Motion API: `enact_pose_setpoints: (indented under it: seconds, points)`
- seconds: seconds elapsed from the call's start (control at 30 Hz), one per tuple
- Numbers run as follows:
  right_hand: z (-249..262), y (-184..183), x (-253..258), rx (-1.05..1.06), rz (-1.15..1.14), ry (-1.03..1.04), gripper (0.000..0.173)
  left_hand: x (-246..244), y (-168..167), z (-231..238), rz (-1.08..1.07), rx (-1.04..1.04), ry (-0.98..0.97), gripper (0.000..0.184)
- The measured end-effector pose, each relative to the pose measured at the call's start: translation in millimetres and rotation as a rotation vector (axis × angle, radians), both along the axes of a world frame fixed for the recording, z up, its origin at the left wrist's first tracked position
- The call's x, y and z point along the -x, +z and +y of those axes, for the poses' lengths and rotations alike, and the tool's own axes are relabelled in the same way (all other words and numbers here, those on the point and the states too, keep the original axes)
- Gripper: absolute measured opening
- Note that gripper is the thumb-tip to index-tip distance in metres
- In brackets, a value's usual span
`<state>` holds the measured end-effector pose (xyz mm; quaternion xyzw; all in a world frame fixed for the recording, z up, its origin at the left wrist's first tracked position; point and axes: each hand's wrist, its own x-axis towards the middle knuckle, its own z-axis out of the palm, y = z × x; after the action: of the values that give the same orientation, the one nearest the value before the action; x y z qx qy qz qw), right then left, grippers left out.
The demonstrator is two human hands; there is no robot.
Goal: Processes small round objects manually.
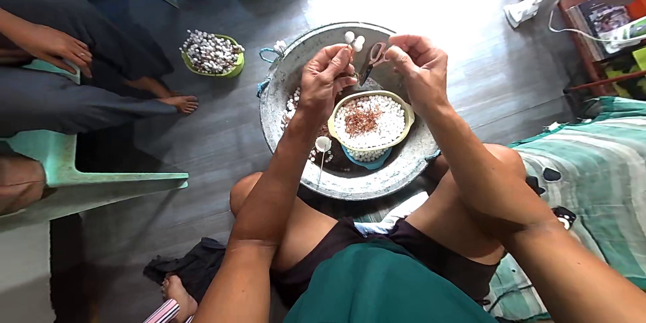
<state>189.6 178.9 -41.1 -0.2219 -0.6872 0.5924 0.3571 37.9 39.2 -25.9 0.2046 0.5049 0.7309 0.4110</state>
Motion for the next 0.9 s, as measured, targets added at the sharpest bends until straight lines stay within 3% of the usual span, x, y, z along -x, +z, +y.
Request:
enact_pose_setpoints:
  seconds: [0.1, 0.23, 0.57, 0.9]
  points:
    - [-6.9, -6.4, 0.6, 0.089, -0.001, 0.054, 0.017, 4.7, -1.4, -2.1, -0.234, -0.066, -0.054, 0.016]
    - [-19.9, -3.3, 2.7, 0.107, 0.027, 0.121, 0.015, 1.8, -3.1, -0.5, -0.287, -0.064, -0.079, 0.017]
    - [-30.1, -6.1, 10.8, 0.216, 0.024, 0.190, 0.019, -15.5, -7.8, 6.6, -0.168, -0.006, 0.073, 0.015]
    - [-34.5, -14.7, 18.2, 0.312, 0.062, 0.157, 0.016, -21.0, -10.9, 7.8, 0.013, -0.050, 0.080, 0.012]
